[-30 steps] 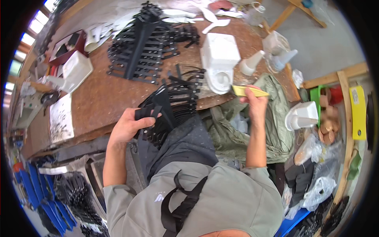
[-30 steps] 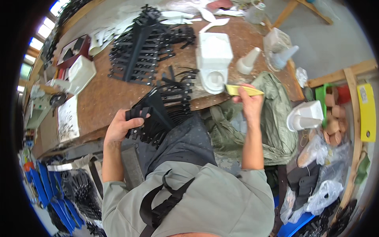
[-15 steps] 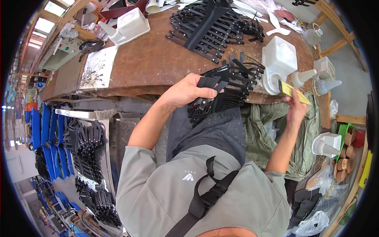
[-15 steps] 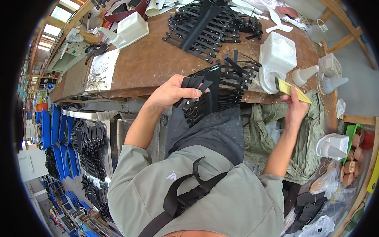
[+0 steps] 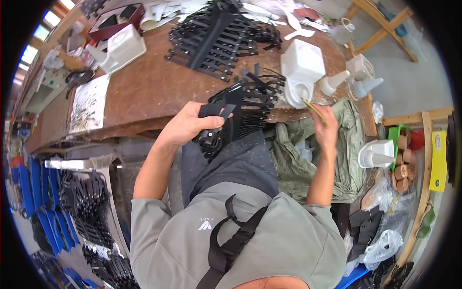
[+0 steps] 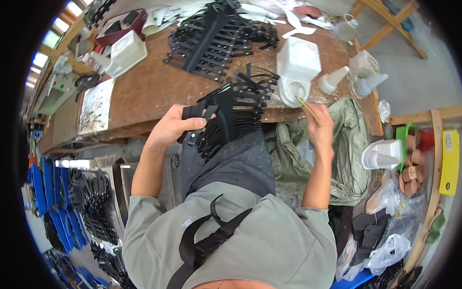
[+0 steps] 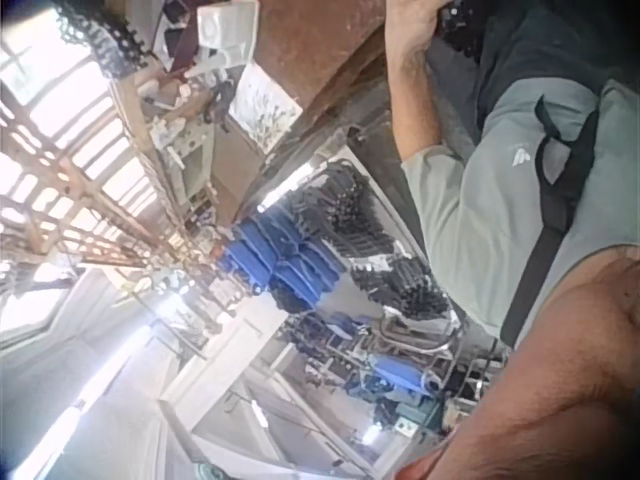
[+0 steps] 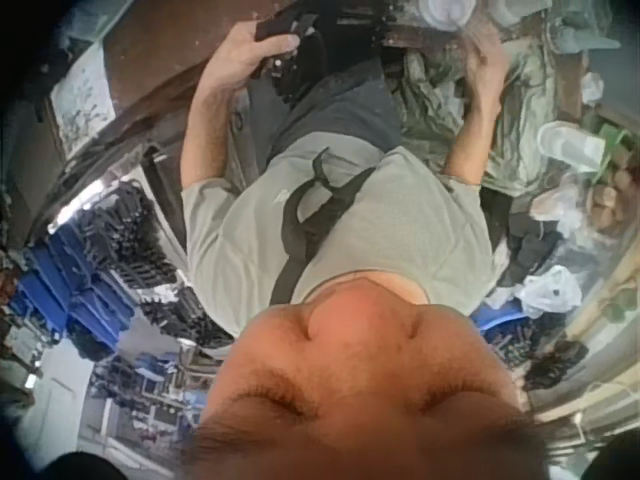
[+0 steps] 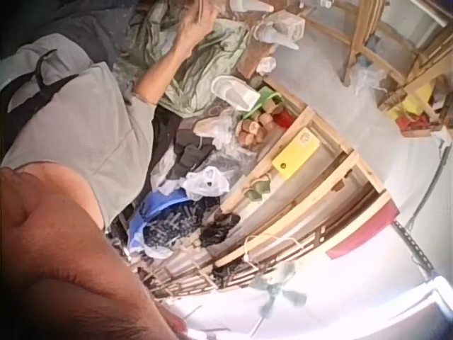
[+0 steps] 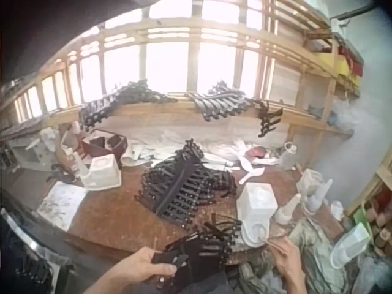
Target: Applying adhesive to the edges of shoe upper components using a small brush.
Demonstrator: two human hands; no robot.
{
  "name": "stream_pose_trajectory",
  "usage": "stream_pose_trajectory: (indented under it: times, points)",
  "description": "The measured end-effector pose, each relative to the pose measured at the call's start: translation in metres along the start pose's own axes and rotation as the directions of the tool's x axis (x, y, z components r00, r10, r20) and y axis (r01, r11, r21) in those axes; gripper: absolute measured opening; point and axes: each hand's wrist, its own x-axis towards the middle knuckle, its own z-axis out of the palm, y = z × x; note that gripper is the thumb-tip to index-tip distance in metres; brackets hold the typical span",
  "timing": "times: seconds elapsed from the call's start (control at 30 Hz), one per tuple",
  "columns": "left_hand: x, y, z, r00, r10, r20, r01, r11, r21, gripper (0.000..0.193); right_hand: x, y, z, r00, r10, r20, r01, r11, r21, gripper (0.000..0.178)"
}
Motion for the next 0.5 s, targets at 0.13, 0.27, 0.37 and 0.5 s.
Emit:
stream_pose_trajectory:
  times: [0.13,0.27,0.37,0.5]
  points:
    - [0.006,-0.001,0.005,0.999,0.032,0.007,-0.032,0.999,0.033,0.024,0.010,-0.023,-0.026,0.939,0.344,0.001,-0.268,0.730,0.629,0.015]
    - [0.010,-0.004,0.012,0.998,-0.006,0.059,0.006,1.000,0.015,0.025,0.027,-0.098,-0.005,0.983,0.169,0.069,-0.155,0.575,0.803,0.015]
    - [0.007,-0.012,0.009,0.998,-0.053,0.037,0.051,0.998,0.036,0.022,0.041,-0.153,0.011,0.976,-0.074,0.205,-0.114,0.628,0.770,0.013]
    - [0.008,-0.011,0.007,1.000,-0.018,0.022,0.017,0.998,0.065,0.013,0.061,-0.170,0.025,0.932,-0.261,0.252,-0.002,0.692,0.722,0.013]
